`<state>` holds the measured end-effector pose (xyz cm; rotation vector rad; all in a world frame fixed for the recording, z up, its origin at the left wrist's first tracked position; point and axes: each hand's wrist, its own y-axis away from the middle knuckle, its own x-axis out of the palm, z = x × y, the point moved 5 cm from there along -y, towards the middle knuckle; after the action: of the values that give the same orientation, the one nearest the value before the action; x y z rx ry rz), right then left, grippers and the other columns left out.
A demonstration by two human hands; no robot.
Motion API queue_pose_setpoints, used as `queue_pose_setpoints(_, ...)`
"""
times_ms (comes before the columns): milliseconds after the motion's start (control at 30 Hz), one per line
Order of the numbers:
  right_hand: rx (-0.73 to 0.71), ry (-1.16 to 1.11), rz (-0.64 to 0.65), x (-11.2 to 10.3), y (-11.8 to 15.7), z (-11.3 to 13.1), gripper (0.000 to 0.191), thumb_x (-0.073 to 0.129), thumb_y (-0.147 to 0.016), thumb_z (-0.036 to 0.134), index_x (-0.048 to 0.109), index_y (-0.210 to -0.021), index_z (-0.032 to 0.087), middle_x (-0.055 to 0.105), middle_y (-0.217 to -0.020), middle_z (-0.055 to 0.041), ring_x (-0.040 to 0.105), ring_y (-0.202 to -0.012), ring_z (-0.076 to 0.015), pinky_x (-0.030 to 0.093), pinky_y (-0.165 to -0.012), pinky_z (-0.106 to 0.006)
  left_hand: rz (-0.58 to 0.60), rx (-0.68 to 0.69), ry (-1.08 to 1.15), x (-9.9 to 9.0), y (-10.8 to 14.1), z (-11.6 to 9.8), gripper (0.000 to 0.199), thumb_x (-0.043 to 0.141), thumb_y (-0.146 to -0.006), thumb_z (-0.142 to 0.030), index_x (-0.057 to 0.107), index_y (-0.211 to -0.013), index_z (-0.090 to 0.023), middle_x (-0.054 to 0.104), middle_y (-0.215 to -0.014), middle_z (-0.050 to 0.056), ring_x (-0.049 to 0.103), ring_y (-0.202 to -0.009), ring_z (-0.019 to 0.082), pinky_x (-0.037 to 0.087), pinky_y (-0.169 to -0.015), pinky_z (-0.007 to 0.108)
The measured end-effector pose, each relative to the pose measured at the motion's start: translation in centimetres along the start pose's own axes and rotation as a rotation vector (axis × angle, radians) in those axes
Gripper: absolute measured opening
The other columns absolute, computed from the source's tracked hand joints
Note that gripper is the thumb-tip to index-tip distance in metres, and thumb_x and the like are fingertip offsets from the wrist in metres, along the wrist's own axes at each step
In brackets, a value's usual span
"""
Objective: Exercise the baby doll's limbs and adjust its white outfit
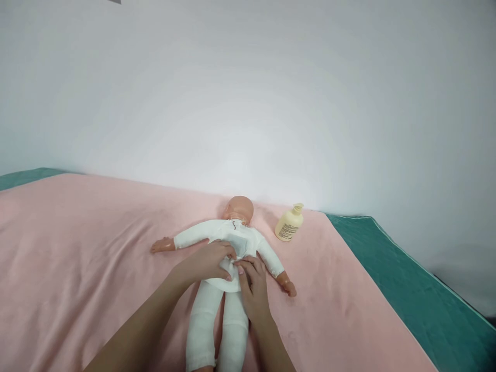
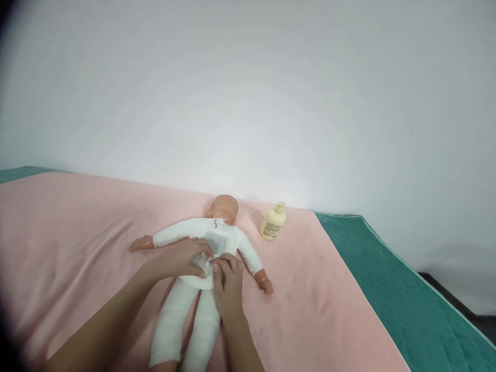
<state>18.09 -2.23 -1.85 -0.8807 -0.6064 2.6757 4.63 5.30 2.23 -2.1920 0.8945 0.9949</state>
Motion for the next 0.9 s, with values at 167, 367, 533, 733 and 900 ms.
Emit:
queue_pose_setpoints(167,0.008,0.004,0.007,0.1,0.0,-0.1,0.024,0.044,-0.096,0.029,0.067,-0.1,0.026,0.059,-0.107,-0.0048,0.051,-0.106,-0.0215,0.039,-0.095,-0.04,-0.022,0.03,0.015,-0.1,-0.3,0.1,0.032,0.074,-0.067,-0.045,0.069,-0.094,-0.029,0.07,-0.095,0.004,0.062,-0.088,0.03,0.049,-0.07,0.037)
queue_pose_setpoints(367,0.011,0.066,0.002,0.2,0.2,-0.5,0.027,0.046,-0.095,0.03,0.063,-0.117,0.029,0.056,-0.118,-0.0055,0.047,-0.115,-0.0225,0.037,-0.101,-0.042,-0.083,0.023,0.028,-0.9,-0.5,0.0,0.025,0.072,-0.07,-0.041,0.068,-0.092,-0.031,0.07,-0.088,0.003,0.063,-0.083,0.029,0.048,-0.067,0.037)
queue_pose_setpoints(533,0.022,0.081,0.025,0.3,-0.1,-0.4,0.025,0.045,-0.095,0.031,0.066,-0.109,0.027,0.059,-0.112,-0.0054,0.051,-0.109,-0.0228,0.039,-0.096,-0.042,-0.022,-0.064,0.066,-0.6,-0.6,0.3,0.021,0.07,-0.067,-0.028,0.067,-0.087,-0.024,0.071,-0.089,0.001,0.062,-0.083,0.026,0.048,-0.069,0.034)
queue_pose_setpoints(733,0.046,0.017,0.011,0.1,-0.6,-0.3,0.026,0.045,-0.095,0.031,0.067,-0.106,0.025,0.061,-0.107,-0.0059,0.053,-0.105,-0.0223,0.04,-0.095,-0.041,-0.017,-0.086,0.252,-0.5,-1.0,1.4,0.028,0.069,-0.072,-0.038,0.068,-0.092,-0.02,0.07,-0.087,0.003,0.062,-0.079,0.021,0.048,-0.068,0.029)
queue_pose_setpoints(900,0.04,-0.105,-0.113,-1.0,-3.4,0.1,0.026,0.042,-0.095,0.029,0.067,-0.1,0.022,0.061,-0.103,-0.0062,0.055,-0.101,-0.0199,0.042,-0.092,-0.036,-0.175,-0.09,0.402,-1.2,-1.4,2.1,0.029,0.056,-0.086,-0.044,0.067,-0.089,-0.018,0.068,-0.081,0.003,0.06,-0.072,0.018,0.046,-0.065,0.028)
